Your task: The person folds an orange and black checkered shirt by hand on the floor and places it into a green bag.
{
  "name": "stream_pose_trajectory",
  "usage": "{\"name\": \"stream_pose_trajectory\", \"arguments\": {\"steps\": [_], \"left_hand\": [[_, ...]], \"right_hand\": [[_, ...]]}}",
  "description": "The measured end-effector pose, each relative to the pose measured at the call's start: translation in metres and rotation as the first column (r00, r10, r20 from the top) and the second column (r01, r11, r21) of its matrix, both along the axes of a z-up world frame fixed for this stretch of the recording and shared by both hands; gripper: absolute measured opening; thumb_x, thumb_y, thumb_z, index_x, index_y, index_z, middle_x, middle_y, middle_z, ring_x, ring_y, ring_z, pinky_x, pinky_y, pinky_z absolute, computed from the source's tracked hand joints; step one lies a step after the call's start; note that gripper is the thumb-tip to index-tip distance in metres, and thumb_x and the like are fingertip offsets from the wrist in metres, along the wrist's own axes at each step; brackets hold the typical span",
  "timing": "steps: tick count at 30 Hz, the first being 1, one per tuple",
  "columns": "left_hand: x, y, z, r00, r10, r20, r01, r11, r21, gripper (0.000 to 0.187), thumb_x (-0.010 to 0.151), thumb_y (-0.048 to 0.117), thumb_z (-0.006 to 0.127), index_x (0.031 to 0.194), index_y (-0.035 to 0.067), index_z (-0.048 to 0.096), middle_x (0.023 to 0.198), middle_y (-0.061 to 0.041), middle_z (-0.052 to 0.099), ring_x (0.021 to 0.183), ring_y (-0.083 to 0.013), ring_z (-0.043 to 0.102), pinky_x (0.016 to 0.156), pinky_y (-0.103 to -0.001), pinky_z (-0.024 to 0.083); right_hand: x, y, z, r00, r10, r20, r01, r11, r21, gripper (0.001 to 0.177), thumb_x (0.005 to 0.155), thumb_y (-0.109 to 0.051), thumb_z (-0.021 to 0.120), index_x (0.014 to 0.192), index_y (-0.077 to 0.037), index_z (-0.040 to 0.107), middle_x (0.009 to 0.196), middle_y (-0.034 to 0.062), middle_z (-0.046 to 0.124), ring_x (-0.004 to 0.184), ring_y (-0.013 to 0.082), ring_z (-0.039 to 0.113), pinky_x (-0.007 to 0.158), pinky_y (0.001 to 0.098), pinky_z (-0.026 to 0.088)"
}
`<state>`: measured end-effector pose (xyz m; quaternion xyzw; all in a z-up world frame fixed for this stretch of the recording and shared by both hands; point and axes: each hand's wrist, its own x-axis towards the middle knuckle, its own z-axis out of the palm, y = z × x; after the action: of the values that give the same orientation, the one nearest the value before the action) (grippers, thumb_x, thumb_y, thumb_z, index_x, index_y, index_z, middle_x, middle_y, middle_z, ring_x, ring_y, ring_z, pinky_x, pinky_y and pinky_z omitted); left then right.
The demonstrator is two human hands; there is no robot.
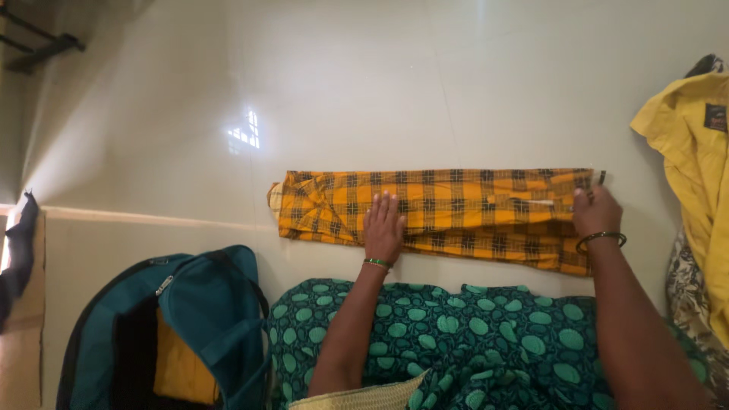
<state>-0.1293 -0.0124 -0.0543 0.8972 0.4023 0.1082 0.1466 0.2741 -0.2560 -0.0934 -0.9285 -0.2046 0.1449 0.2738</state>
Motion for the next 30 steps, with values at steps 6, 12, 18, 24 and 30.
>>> {"name": "stream_pose_trajectory", "arguments": {"steps": [6, 12, 18, 24, 30], "left_hand": [[0.002, 0.013, 0.054, 0.980, -0.199, -0.016, 0.199, 0.979, -0.038, 0.080, 0.090, 0.047, 0.062, 0.156, 0.012, 0.034, 0.166, -0.014, 0.023, 0.153, -0.0359, 0.013, 0.118, -0.054, 0.018], [-0.007, 0.007, 0.036, 0.938, -0.341, 0.057, 0.342, 0.940, -0.006, 0.042, 0.092, 0.027, 0.073, 0.128, 0.010, 0.058, 0.134, -0.012, 0.058, 0.136, -0.0309, 0.047, 0.115, -0.048, 0.037], [-0.021, 0.010, 0.029, 0.950, -0.294, 0.104, 0.270, 0.943, 0.196, 0.027, 0.084, 0.002, 0.068, 0.109, 0.012, 0.067, 0.104, -0.006, 0.062, 0.105, -0.0270, 0.060, 0.087, -0.042, 0.047], [-0.037, 0.005, 0.041, 0.944, -0.243, 0.221, 0.164, 0.931, 0.325, 0.020, 0.081, -0.002, 0.062, 0.098, 0.009, 0.063, 0.100, -0.007, 0.061, 0.096, -0.0293, 0.058, 0.082, -0.043, 0.047], [-0.048, 0.002, 0.049, 0.958, -0.192, 0.211, 0.125, 0.948, 0.293, 0.020, 0.078, -0.003, 0.061, 0.095, 0.008, 0.061, 0.098, -0.009, 0.060, 0.093, -0.0327, 0.056, 0.080, -0.046, 0.046]], "right_hand": [[-0.009, 0.003, 0.001, 0.998, -0.053, 0.022, 0.054, 0.995, -0.086, 0.040, 0.101, -0.040, 0.067, 0.112, -0.002, 0.067, 0.098, 0.0266, 0.072, 0.091, 0.0461, 0.068, 0.080, 0.0546, 0.054], [0.007, 0.004, -0.005, 0.986, 0.068, 0.154, -0.072, 0.997, 0.020, 0.037, 0.104, -0.036, 0.071, 0.104, 0.001, 0.070, 0.097, 0.0240, 0.073, 0.090, 0.0415, 0.069, 0.082, 0.0501, 0.055], [0.011, 0.003, 0.026, 0.856, -0.008, -0.516, 0.263, 0.867, 0.423, 0.035, 0.104, -0.036, 0.068, 0.110, -0.002, 0.068, 0.096, 0.0107, 0.074, 0.083, 0.0199, 0.061, 0.071, 0.0411, 0.047], [0.011, -0.009, -0.019, 0.999, 0.030, -0.016, -0.030, 1.000, 0.001, 0.037, 0.102, -0.037, 0.068, 0.105, 0.000, 0.070, 0.094, 0.0250, 0.071, 0.089, 0.0416, 0.068, 0.082, 0.0506, 0.053], [0.007, -0.015, -0.027, 0.995, 0.033, 0.097, -0.030, 0.999, -0.036, 0.041, 0.106, -0.041, 0.068, 0.103, 0.000, 0.068, 0.099, 0.0250, 0.071, 0.094, 0.0464, 0.067, 0.083, 0.0548, 0.054]]}}
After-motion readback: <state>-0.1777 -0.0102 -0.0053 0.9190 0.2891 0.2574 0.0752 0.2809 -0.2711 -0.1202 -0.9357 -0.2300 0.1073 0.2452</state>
